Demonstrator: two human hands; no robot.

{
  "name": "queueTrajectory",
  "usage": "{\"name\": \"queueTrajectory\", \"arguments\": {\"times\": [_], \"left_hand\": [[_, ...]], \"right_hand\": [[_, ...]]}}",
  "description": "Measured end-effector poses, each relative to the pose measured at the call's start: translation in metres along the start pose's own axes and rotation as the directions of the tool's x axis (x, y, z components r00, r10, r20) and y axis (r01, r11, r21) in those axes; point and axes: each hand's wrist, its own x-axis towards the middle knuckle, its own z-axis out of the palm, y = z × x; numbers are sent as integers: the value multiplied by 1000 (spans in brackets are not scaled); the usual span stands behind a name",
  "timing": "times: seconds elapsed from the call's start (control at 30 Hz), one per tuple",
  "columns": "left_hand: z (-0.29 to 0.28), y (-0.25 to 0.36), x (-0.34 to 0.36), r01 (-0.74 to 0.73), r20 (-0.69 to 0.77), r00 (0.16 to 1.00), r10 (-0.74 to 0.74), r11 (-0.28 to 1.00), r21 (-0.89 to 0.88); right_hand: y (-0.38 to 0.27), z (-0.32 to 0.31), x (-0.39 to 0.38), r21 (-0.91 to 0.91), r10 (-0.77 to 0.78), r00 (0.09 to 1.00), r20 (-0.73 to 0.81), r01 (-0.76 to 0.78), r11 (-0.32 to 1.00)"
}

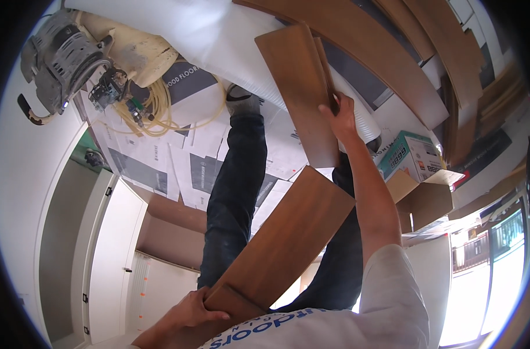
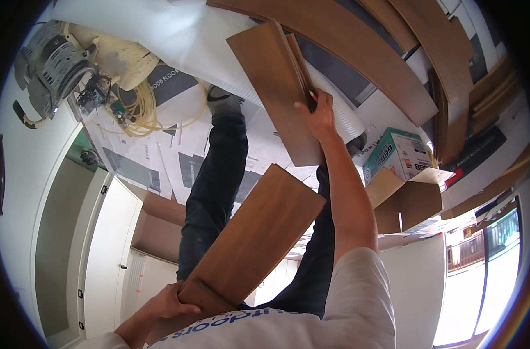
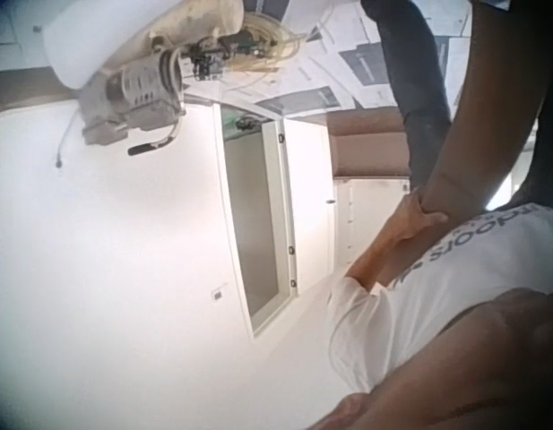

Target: The person carries flooring planks to a balcony, marks a plank with a pencil and square, and uses a table saw to cut it. The person then gathers the cut pieces and carries more planks through the rooms.

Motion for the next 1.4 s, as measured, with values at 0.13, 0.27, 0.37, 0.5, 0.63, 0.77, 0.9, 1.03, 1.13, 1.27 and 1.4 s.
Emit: {"name": "queueTrajectory", "arguments": {"times": [0.13,0.27,0.37,0.5,0.63,0.77,0.9,1.03,1.13,1.27,1.4], "left_hand": [[-1,0,-3,-21,11,1000,21,1000,-2],[1,-3,-1,-35,-10,999,34,997,-65],[-1,-4,-1,-30,-2,1000,29,999,-40],[1,-7,-3,-31,-29,999,30,999,-29],[-1,-13,1,-47,-21,999,47,999,-18],[0,-10,-1,-31,-43,999,30,999,-24],[3,-20,0,-70,-77,995,69,997,-11],[5,-15,-6,-41,-83,996,36,997,-58],[13,-24,4,-98,-133,986,98,995,0],[5,-19,1,-116,-82,990,113,993,-31],[13,-47,9,-214,-88,974,208,974,-76]], "right_hand": [[-7,3,6,-271,44,995,86,-19,962],[-10,0,16,-297,67,988,143,-22,955],[-19,3,7,-317,62,985,159,-8,948],[-66,38,-37,-360,78,996,-31,-84,929],[-77,92,-66,-195,-66,962,-266,14,981],[-79,112,-72,-272,-149,950,-276,71,960],[-85,123,-77,-246,-105,973,-205,52,968],[-78,94,-66,-113,-8,993,-116,-6,994],[-70,60,-51,10,181,975,130,-184,983],[-64,15,-41,301,161,937,311,-257,918],[-106,-35,-49,539,113,940,322,-280,795]]}}
